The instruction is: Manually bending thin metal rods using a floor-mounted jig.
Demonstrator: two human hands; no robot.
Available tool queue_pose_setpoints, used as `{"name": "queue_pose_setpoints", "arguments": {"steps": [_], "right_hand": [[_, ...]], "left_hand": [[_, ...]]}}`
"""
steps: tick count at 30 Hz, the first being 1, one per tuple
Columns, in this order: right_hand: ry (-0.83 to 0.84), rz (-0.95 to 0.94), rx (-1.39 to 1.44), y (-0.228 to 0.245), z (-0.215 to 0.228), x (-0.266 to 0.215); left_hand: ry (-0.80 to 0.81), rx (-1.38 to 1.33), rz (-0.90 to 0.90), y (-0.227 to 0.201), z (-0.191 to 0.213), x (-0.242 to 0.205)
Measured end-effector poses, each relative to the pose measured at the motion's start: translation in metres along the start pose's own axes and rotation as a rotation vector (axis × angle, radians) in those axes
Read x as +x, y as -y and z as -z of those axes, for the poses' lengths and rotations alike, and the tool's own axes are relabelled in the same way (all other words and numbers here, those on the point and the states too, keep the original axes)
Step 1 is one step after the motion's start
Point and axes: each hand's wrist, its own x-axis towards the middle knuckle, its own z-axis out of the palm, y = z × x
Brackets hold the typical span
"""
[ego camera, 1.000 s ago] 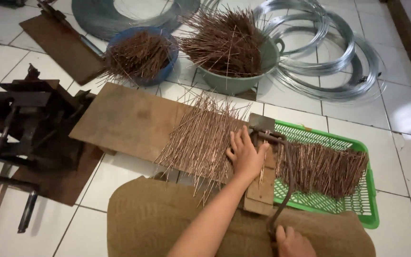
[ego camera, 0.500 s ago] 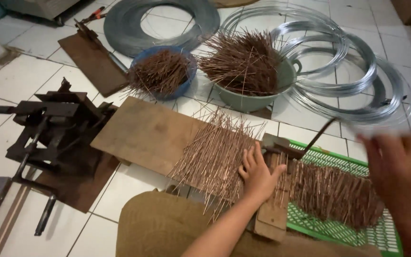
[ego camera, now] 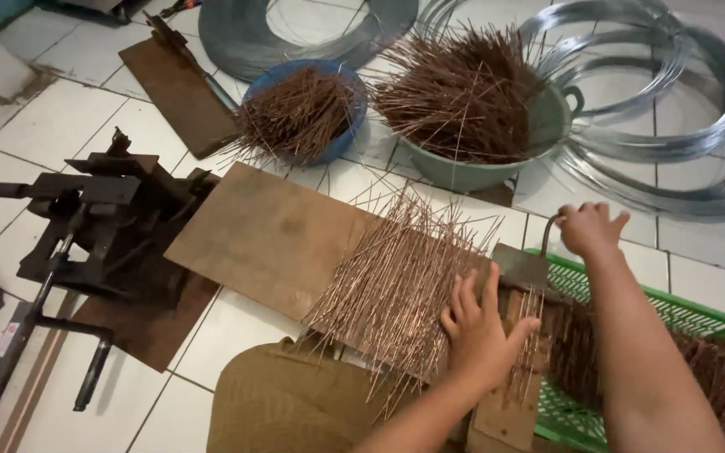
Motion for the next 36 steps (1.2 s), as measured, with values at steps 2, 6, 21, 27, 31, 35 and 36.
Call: {"name": "queue_pose_setpoints", "arguments": {"steps": [2,6,21,27,31,35,36], "right_hand": [[-0.033,0.023,0.085,-0.009,-0.021,0.005],[-0.162,0.103,0.378,-0.033,-0.026,-0.031],[-0.429,0.129,0.429,0.045,-0.047,-0.352],[-0.598,0.129,0.252,0.053,-0.047,-0.35],[-0.264,0.001,0.437,0.048,-0.019,-0.357],[0.027,-0.169,1.122,0.025,0.01,-0.368],[0.107,-0.241,1.405,0.02,0.017,-0.372]], "left_hand": [[-0.019,0.007,-0.037,0.011,-0.009,0.009],[-0.097,0.049,-0.161,0.021,-0.022,0.016],[0.012,0.121,-0.127,-0.015,-0.004,-0.023],[-0.068,0.221,-0.271,0.007,-0.018,-0.013],[-0.051,0.223,-0.241,0.003,-0.016,-0.019],[-0.054,0.25,-0.254,0.001,-0.016,-0.02],[-0.043,0.252,-0.243,0.001,-0.015,-0.02]]}}
